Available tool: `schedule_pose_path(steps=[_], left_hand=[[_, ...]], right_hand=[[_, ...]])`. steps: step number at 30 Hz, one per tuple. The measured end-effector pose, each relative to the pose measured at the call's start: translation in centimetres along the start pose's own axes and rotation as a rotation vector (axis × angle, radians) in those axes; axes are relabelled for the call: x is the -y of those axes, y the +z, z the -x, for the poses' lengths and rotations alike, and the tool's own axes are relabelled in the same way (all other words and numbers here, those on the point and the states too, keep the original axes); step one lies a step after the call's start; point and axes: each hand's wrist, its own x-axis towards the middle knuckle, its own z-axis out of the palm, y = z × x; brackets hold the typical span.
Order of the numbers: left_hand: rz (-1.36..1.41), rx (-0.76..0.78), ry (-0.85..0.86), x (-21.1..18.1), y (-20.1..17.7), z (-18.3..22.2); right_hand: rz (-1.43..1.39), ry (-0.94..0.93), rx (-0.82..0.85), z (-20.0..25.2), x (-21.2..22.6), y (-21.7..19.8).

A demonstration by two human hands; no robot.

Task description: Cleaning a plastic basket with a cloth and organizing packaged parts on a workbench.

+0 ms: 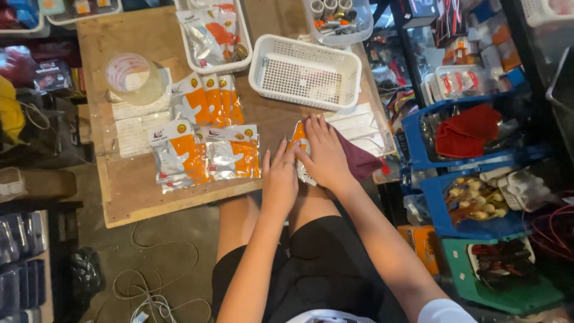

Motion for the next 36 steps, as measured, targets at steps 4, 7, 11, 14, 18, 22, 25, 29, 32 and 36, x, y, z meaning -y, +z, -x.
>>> schedule_pose_path(steps=[4, 7, 11, 14, 18, 22, 25, 29, 32, 36], left_hand=[[-0.096, -0.033, 0.095, 0.0, 0.2, 0.3], [-0.101, -0.027, 0.089, -0.4, -0.2, 0.2], [-0.100, 0.053, 0.036, -0.5, -0.4, -0.3], [-0.104, 0.060, 0.031, 0.0, 0.5, 0.2], [-0.178, 0.028, 0.022, -0.3, 0.6, 0.3], [-0.194, 0.051, 0.004, -0.6, 0.1, 0.2], [-0.144, 0.093, -0.003, -0.7, -0.3, 0.1], [-0.134, 0.060, 0.032, -0.5, 0.0, 0.2], [-0.123, 0.051, 0.047, -0.4, -0.1, 0.1], [-0.133, 0.040, 0.046, -0.4, -0.4, 0.0]], right_hand=[[0.046, -0.031, 0.030, 2.4, -0.8, 0.0], [0.071, -0.002, 0.056, 4.3, -0.9, -0.2], [0.091, 0.049, 0.103, 3.6, -1.3, 0.1], [0.097, 0.068, 0.139, 1.4, -2.0, 0.9], [0.140, 0.048, 0.144, -0.4, -2.1, 1.0], [0.125, -0.005, 0.117, 2.2, -1.6, -0.3], [0.113, 0.021, 0.135, 5.1, -1.4, -0.7], [0.153, 0.031, 0.093, 7.2, -1.8, -0.7], [0.162, 0.060, 0.092, 6.3, -1.7, -0.7], [0.188, 0.089, 0.120, 4.4, -1.3, -1.2]])
